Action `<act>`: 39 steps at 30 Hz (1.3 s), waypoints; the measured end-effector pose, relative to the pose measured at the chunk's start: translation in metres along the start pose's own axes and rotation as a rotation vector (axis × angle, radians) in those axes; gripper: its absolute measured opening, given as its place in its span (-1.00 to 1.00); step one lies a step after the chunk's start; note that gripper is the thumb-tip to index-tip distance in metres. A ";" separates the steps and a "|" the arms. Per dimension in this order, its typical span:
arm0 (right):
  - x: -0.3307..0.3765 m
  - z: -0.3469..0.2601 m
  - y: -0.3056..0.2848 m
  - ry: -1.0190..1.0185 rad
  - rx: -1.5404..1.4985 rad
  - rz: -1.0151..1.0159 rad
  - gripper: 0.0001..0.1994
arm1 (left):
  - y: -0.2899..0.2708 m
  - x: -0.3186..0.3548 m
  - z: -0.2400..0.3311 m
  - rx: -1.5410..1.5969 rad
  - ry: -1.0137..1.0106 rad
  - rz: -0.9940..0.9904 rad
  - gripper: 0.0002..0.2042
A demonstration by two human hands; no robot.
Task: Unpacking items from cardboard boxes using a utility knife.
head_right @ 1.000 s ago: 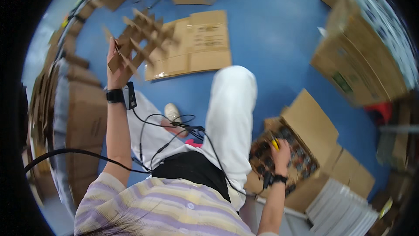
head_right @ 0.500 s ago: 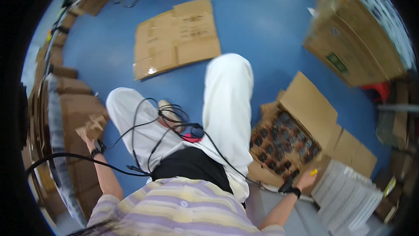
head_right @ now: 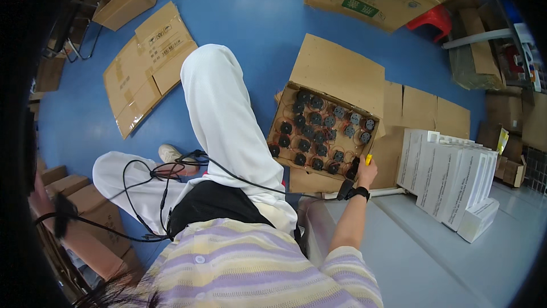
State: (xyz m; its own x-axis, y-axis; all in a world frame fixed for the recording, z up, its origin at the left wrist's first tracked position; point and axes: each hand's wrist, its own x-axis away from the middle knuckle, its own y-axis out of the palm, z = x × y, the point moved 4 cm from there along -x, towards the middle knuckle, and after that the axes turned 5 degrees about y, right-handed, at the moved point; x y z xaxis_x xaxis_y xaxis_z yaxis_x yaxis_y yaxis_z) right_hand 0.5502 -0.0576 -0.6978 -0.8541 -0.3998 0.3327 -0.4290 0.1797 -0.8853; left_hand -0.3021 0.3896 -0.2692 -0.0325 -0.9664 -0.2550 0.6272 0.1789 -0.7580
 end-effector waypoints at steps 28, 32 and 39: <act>-0.029 -0.243 -0.033 -0.311 -0.117 0.006 -0.54 | 0.609 0.148 0.087 1.230 -0.622 -0.956 -0.33; -0.067 -0.331 0.023 -0.478 -0.268 -0.035 -0.57 | 0.575 0.073 0.048 1.259 -0.630 -0.655 -0.44; -0.021 -0.459 0.126 -0.530 -0.473 -0.249 -0.59 | 0.467 0.005 -0.041 1.071 -0.561 -0.354 -0.46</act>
State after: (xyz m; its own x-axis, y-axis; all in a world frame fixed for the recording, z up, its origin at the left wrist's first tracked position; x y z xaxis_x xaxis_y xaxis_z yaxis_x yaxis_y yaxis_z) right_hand 0.3792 0.3856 -0.6672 -0.5105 -0.8367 0.1982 -0.7737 0.3464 -0.5304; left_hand -0.0415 0.4758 -0.6488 -0.1579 -0.9228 0.3515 0.9755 -0.0906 0.2003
